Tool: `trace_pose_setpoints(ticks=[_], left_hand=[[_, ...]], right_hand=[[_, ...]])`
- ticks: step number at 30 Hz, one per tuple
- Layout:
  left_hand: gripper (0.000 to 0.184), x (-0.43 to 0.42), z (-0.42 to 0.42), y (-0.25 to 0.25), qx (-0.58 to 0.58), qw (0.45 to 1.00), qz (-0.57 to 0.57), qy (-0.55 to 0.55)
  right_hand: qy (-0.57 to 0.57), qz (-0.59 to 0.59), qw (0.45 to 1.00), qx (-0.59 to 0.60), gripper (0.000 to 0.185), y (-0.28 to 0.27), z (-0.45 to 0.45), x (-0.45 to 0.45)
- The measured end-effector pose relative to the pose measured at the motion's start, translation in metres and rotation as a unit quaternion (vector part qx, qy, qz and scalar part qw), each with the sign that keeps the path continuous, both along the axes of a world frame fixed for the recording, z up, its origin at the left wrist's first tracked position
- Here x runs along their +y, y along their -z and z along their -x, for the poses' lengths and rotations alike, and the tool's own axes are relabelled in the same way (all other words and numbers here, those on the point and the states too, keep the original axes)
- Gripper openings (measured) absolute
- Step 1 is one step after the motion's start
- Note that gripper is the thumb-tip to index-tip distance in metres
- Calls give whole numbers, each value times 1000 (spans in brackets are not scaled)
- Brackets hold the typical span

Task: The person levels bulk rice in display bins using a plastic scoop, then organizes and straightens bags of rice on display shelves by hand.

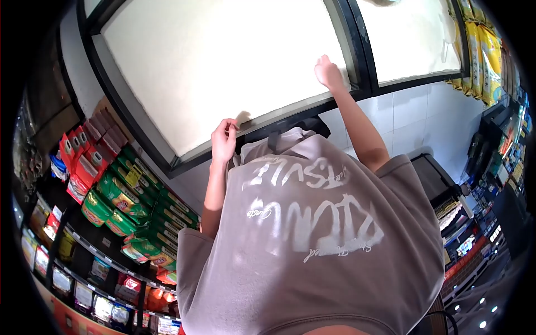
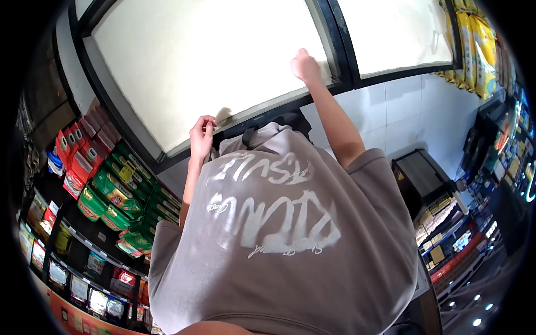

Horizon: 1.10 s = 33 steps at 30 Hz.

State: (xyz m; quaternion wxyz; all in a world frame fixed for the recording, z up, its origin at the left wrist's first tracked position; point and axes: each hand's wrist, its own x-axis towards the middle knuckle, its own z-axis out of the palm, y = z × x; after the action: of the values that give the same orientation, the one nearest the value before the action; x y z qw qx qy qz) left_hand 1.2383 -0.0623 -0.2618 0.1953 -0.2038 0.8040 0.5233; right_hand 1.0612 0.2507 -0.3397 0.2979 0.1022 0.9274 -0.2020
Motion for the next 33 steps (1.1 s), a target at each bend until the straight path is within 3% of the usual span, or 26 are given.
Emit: trace_pose_setpoints(ticks=[1, 4, 9, 11, 13, 17, 19, 20, 24, 26, 30, 33], left_hand=[[16, -5, -2, 0, -21, 1000, -4, -7], [16, -11, -2, 0, -45, 999, -11, -12], [15, -14, 7, 3, -23, 999, -39, -3], [15, -16, 6, 5, -31, 998, -49, -7], [15, -21, 2, 10, -37, 998, -47, 0], [16, -36, -8, 18, -27, 999, -25, 34], [17, -45, -13, 15, -31, 999, -23, 33], [17, -49, -14, 15, -33, 999, -22, 36], [16, -60, -11, 14, -24, 999, -36, 26], [15, -63, -5, 16, -20, 999, -43, 24], [15, -65, 7, 18, -12, 998, -53, 42], [16, -66, 13, 15, -16, 997, -55, 53]], right_hand=[[84, -19, 995, 41, 29, 0, 0, 2], [131, 14, 985, 112, 30, -8, 7, -6], [59, 94, 992, 52, 28, -35, 13, -78], [179, 270, 945, -37, 43, -38, -6, -117], [285, 354, 889, -50, 44, -24, -29, -151], [390, 361, 845, -64, 52, -8, -42, -178], [346, 217, 912, -46, 63, 0, -42, -182], [349, 218, 910, -48, 63, 4, -42, -179], [484, 143, 863, -13, 71, -15, -32, -139], [563, 151, 812, 25, 69, -20, -28, -117], [569, 154, 807, 39, 64, -6, -34, -116], [420, 224, 879, 22, 60, 1, -43, -153]])
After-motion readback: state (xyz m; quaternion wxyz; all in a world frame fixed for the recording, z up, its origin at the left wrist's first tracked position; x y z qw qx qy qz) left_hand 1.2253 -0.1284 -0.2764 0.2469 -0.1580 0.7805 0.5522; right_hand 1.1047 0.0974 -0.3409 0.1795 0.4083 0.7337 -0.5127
